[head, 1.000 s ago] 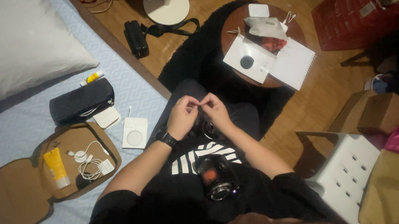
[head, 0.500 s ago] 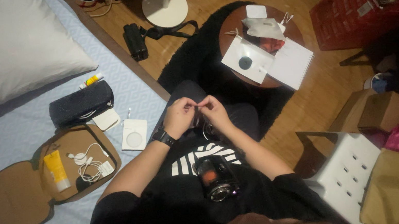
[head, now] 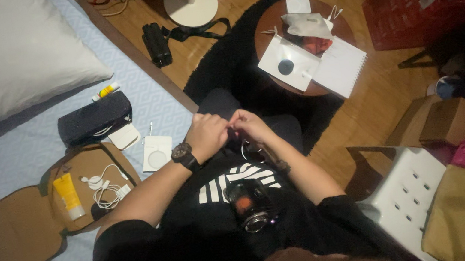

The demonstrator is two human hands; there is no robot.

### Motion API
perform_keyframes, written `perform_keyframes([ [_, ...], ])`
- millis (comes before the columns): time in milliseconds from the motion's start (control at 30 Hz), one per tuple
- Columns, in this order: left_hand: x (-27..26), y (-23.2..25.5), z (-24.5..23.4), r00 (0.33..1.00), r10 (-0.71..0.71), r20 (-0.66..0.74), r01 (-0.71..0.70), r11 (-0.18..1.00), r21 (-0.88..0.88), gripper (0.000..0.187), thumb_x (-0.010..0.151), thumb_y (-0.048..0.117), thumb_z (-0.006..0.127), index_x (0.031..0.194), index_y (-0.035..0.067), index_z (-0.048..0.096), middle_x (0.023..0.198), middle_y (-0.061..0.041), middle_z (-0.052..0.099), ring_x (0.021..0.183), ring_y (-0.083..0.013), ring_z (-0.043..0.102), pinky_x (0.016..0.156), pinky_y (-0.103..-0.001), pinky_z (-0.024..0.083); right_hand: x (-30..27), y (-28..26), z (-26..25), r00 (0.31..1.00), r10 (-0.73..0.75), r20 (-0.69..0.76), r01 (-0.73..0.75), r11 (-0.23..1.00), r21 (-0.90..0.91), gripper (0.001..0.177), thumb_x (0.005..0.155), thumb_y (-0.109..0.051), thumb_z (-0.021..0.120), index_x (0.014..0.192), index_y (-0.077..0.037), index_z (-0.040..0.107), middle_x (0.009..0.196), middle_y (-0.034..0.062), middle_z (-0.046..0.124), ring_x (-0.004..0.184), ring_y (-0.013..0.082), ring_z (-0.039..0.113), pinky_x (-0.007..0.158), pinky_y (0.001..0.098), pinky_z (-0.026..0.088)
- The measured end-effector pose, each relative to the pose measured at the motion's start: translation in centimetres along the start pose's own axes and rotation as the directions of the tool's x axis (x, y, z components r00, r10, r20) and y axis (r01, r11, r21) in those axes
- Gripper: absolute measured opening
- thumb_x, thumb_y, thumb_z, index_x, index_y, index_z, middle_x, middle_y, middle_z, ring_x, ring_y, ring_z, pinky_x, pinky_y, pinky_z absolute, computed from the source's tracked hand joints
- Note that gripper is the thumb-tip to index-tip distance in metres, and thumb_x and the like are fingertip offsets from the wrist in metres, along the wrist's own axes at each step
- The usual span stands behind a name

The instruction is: The person unpacks a small white box containing a charging cable and adapter, then proceeds to untangle and coil the cable. They use scissors to cut a zip tie securing the cable and place the organized items into a brown pouch on the bed.

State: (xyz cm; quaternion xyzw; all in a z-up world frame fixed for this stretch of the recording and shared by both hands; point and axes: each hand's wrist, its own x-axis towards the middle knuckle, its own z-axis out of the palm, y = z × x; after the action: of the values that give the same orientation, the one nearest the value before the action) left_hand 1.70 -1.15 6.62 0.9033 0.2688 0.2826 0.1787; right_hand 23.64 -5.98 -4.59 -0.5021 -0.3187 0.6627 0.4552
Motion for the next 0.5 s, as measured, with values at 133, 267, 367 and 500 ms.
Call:
perform_keyframes([
  [133,0.8,-0.2,-0.2,0.986,-0.147,-0.076,0.134,0.978,-0.159,0.007,0.079,0.015,0.071,0.084,0.012,0.071,0.08,-0.004,0.069,0.08,-0.0274,0.067,0.075,-0.045,0.046,0.0,-1.2,0.7,0.989,-0.15,0.014,0.151,0.984,-0.098,0.009,0.092,-0.001,0.066,0.1,-0.005,0.061,0.089,0.0021,0.066,0.076,0.0087,0.062,0.069,0.0231,0.051],
  [267,1.4,-0.3,-0.7,0.967,-0.253,-0.022,0.24,0.938,-0.251,0.009,0.081,0.019,0.072,0.085,0.011,0.071,0.08,-0.005,0.07,0.078,-0.0269,0.069,0.072,-0.045,0.048,-1.6,-3.2,3.4,0.927,-0.368,-0.071,0.324,0.884,-0.337,0.011,0.095,-0.005,0.066,0.106,-0.004,0.067,0.095,0.0047,0.068,0.082,0.0123,0.063,0.073,0.0248,0.05],
  [367,1.6,-0.3,-1.4,0.954,-0.299,0.005,0.28,0.887,-0.367,0.012,0.083,0.021,0.07,0.089,0.011,0.07,0.086,-0.005,0.07,0.077,-0.0249,0.07,0.071,-0.039,0.054,-3.3,-5.1,5.3,0.775,-0.632,0.027,0.438,0.506,-0.743,0.01,0.093,-0.004,0.067,0.103,-0.003,0.07,0.093,0.0101,0.066,0.085,0.0204,0.066,0.075,0.0297,0.053],
  [500,1.7,0.4,-1.5,0.967,-0.25,-0.046,0.237,0.951,-0.198,0.007,0.085,0.018,0.07,0.088,0.012,0.07,0.084,-0.005,0.069,0.081,-0.0277,0.067,0.074,-0.044,0.047,-3.2,-5.2,6.0,0.733,-0.68,0.018,0.43,0.443,-0.787,0.006,0.096,-0.006,0.066,0.1,-0.002,0.067,0.094,0.0114,0.066,0.088,0.021,0.065,0.078,0.0308,0.052],
])
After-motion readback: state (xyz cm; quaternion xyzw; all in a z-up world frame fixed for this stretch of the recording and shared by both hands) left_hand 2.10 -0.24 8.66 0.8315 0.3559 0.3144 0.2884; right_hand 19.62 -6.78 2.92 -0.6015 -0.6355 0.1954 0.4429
